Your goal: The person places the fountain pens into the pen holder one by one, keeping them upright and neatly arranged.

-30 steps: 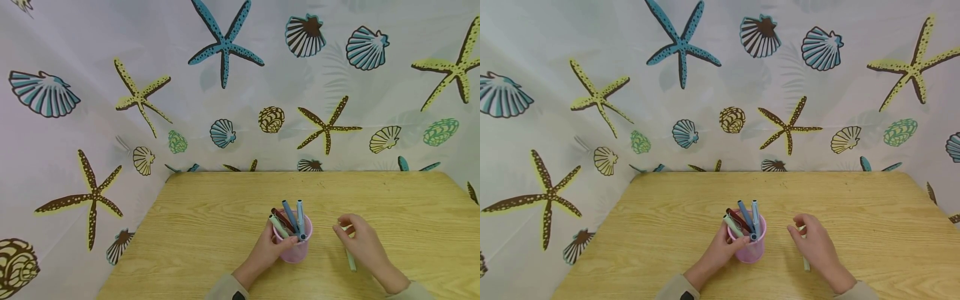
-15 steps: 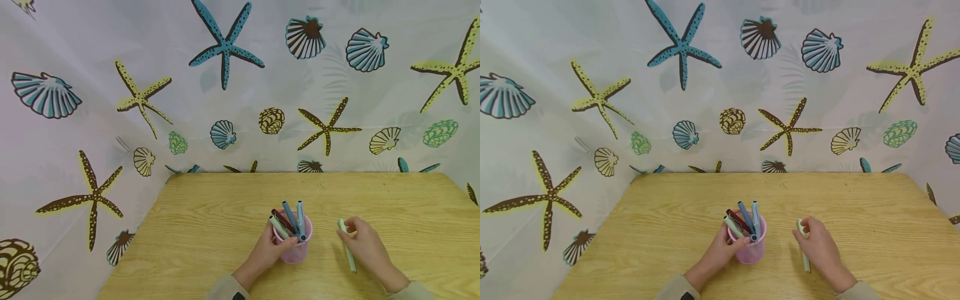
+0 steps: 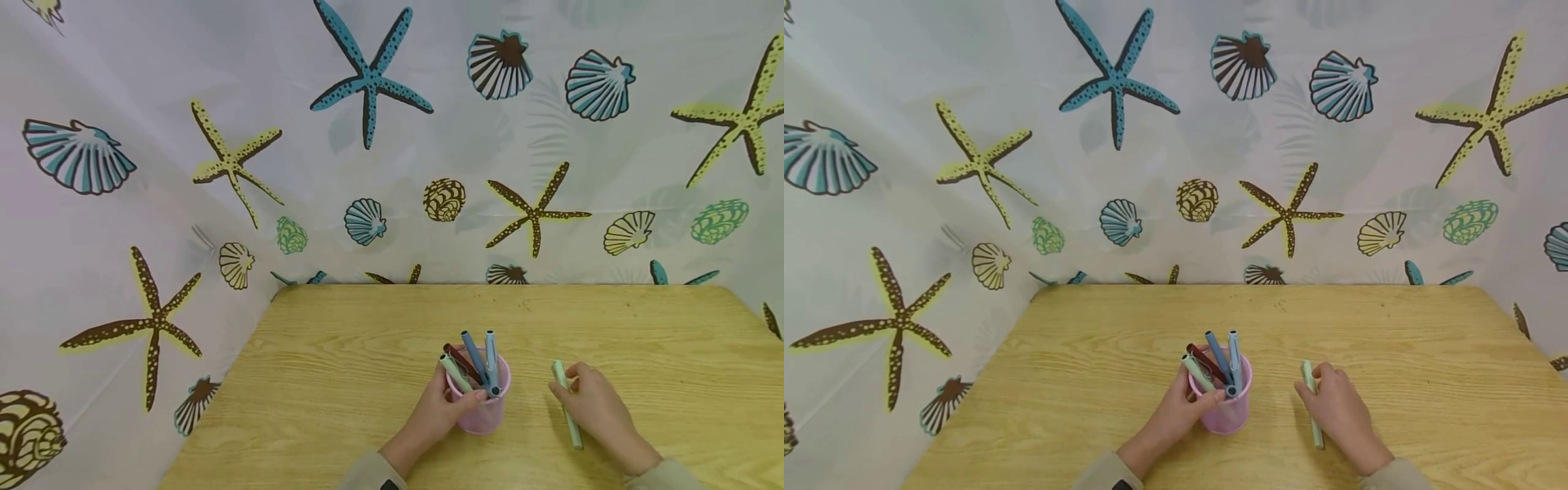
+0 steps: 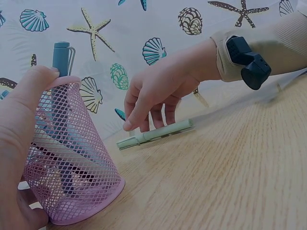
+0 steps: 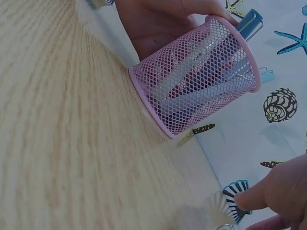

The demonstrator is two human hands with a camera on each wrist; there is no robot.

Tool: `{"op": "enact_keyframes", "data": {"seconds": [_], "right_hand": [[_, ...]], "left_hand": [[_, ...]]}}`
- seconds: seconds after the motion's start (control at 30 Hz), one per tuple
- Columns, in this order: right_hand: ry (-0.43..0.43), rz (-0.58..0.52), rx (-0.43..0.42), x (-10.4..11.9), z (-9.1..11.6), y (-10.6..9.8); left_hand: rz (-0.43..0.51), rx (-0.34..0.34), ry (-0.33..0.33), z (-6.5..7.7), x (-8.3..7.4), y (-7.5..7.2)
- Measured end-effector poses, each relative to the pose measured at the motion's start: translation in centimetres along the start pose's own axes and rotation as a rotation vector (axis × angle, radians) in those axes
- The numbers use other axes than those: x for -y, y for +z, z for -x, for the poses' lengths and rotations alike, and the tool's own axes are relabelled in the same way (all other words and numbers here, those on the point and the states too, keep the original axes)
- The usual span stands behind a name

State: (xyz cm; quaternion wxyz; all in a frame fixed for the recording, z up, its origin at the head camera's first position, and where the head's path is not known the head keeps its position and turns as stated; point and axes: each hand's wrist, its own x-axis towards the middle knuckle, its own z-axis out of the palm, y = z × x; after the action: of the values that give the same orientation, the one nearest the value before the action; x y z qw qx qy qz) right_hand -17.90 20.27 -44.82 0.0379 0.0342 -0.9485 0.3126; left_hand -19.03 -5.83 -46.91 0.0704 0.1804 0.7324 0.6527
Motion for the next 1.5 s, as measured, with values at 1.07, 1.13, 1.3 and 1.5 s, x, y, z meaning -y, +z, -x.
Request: {"op": "enact_keyframes", "data": {"seconds": [1.07,1.13,1.3,1.5], "right_hand": [[0.075,0.006,0.035,0.5,-0.5,0.9],[0.074,-0.009,0.03,0.7,-0.5,0.9],[0.062,-0.034,0.008,1.1,-0.6,0.9],[0.025,-0.066,-0.028,1.8,-0.4,0.7]], "left_hand": [[0.003,0.008,-0.037,0.1,0.2,-0.1],[0.006,0.012,-0.035,0.1,0.2,-0.1],[-0.001,0.011,-0.03,0.0,0.2,-0.1],[0.005,0.01,-0.028,0.1,0.1,-0.1]]}}
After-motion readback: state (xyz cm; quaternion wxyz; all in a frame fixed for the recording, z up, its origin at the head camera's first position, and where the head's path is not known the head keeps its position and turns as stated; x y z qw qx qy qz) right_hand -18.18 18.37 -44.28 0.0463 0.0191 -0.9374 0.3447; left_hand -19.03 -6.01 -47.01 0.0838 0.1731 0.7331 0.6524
